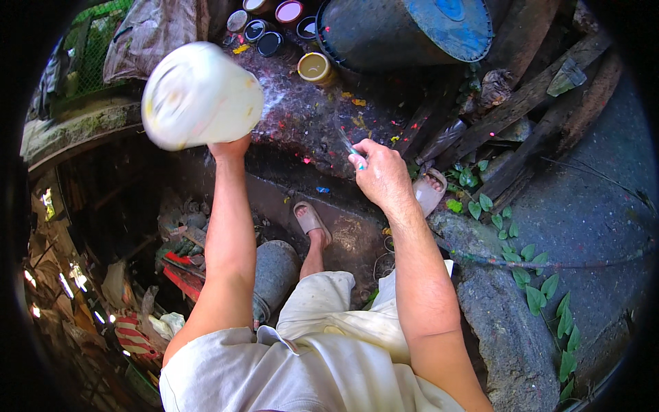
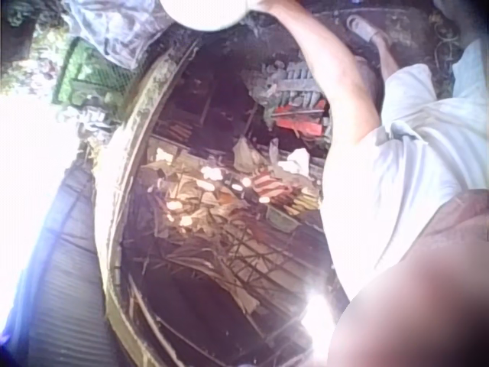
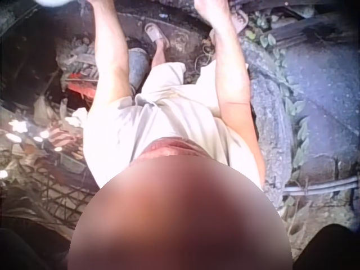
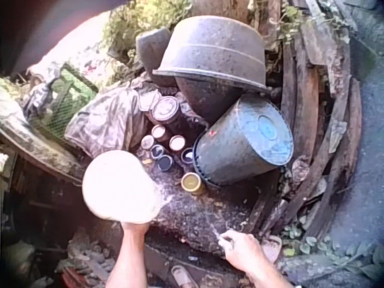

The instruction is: The person scoops white powder from a plastic bag into a white container, then pours liquid from a green container into the same white container. They stir the mixture with a stick, repeatedly adding more powder and liquid while mixing.

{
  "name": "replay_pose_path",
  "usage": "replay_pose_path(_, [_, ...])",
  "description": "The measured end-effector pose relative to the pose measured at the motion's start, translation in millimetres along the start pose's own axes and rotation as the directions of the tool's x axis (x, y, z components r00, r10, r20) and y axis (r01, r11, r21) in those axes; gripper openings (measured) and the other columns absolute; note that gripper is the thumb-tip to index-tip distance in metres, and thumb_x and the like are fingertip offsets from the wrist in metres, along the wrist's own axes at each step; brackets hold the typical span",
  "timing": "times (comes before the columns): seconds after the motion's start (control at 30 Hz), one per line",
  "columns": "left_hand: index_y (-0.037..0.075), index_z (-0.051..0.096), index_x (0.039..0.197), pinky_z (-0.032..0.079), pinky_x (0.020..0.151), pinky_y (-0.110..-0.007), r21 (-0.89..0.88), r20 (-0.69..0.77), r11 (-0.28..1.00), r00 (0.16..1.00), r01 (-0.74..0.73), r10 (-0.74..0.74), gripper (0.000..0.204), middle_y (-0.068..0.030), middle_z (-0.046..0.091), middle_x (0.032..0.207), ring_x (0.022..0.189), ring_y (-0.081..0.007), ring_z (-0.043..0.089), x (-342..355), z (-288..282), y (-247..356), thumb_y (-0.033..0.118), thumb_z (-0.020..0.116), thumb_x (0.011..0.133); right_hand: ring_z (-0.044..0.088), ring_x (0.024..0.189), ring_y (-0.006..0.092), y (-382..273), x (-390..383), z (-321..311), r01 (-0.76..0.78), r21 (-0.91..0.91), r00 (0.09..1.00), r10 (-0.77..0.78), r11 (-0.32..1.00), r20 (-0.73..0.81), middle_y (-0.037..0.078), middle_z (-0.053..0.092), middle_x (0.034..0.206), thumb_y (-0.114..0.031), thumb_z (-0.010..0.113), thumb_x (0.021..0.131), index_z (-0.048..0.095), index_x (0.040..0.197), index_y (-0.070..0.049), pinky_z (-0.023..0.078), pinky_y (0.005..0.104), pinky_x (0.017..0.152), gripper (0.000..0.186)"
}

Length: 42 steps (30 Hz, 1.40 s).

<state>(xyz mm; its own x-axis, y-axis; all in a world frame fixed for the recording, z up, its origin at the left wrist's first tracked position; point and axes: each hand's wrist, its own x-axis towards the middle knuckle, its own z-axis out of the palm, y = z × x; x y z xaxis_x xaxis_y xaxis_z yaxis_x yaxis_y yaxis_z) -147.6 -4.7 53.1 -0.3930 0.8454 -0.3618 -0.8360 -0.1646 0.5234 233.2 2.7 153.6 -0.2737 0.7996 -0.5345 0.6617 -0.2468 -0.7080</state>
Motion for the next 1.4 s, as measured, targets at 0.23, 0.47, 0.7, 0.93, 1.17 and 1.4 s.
replay_pose_path(0.23, [0.002, 0.074, 0.114, 0.06, 0.082, -0.035, 0.91, -0.271, 0.396, 0.9, 0.125, 0.341, 0.013, -0.0079, 0.078, 0.104, 0.091, -0.0164, 0.074, -16.3, -31.5, -13.4, 0.013, 0.073, 0.105, 0.075, 0.107, 0.0452, -5.0, -6.5, 14.6, 0.132, 0.101, 0.982, -0.144, 0.986, 0.123, 0.024, 0.078, 0.112, -0.015, 0.065, 0.103, 0.077, 0.127, -0.005, 0.06, 0.0524, 0.093, 0.028])
replay_pose_path(0.47, [0.001, 0.078, 0.102, 0.06, 0.082, -0.033, 0.975, 0.09, -0.202, 0.996, -0.094, -0.028, 0.019, -0.0063, 0.077, 0.091, 0.086, -0.0156, 0.073, -51.5, -31.2, -120.0, 0.0, 0.087, 0.086, 0.074, 0.101, 0.0484, -13.5, -11.9, 33.3, 0.189, -0.008, 0.947, -0.181, 0.982, 0.265, 0.028, 0.076, 0.101, -0.015, 0.065, 0.103, 0.077, 0.12, -0.004, 0.059, 0.0581, 0.089, 0.023])
replay_pose_path(0.7, [0.001, 0.074, 0.093, 0.059, 0.084, -0.045, 0.848, 0.149, -0.463, 0.954, -0.259, -0.262, 0.03, -0.0199, 0.077, 0.094, 0.091, -0.0375, 0.076, -56.3, 10.9, -154.5, 0.026, 0.089, 0.088, 0.074, 0.101, 0.0485, -5.5, -11.4, 32.4, 0.146, -0.12, 0.967, -0.116, 0.982, 0.228, 0.028, 0.077, 0.1, -0.015, 0.065, 0.103, 0.078, 0.112, -0.003, 0.058, 0.059, 0.091, 0.02])
replay_pose_path(0.93, [0.004, 0.079, 0.086, 0.06, 0.081, -0.056, 0.824, 0.04, -0.548, 0.98, -0.144, -0.197, 0.046, -0.0243, 0.077, 0.086, 0.087, -0.0494, 0.076, -47.3, 24.4, -165.2, 0.047, 0.074, 0.102, 0.074, 0.102, 0.0488, -4.4, -7.5, 32.0, 0.11, -0.16, 0.972, -0.072, 0.981, 0.224, 0.028, 0.077, 0.1, -0.016, 0.065, 0.103, 0.078, 0.107, -0.002, 0.058, 0.0593, 0.092, 0.02])
replay_pose_path(1.17, [0.002, 0.072, 0.099, 0.055, 0.095, -0.053, 0.821, 0.15, -0.531, 0.977, -0.21, -0.154, 0.02, -0.0225, 0.077, 0.09, 0.092, -0.0413, 0.076, -58.9, 9.4, -165.7, 0.019, 0.079, 0.09, 0.074, 0.101, 0.048, -5.4, -4.7, 37.3, 0.1, -0.234, 0.981, -0.056, 0.967, 0.188, 0.025, 0.077, 0.101, -0.013, 0.065, 0.104, 0.072, 0.119, -0.007, 0.058, 0.0587, 0.087, 0.018])
replay_pose_path(1.4, [0.013, 0.08, 0.095, 0.031, 0.126, -0.052, 0.448, 0.451, -0.731, 0.836, -0.514, -0.312, 0.012, -0.0076, 0.078, 0.094, 0.11, -0.028, 0.07, -109.3, -5.3, -160.7, 0.015, 0.069, 0.088, 0.076, 0.1, 0.0491, 1.5, 5.7, 39.7, 0.052, -0.202, 0.994, -0.031, 0.978, 0.107, 0.027, 0.078, 0.099, -0.015, 0.064, 0.106, 0.062, 0.123, -0.011, 0.059, 0.0622, 0.088, 0.017])
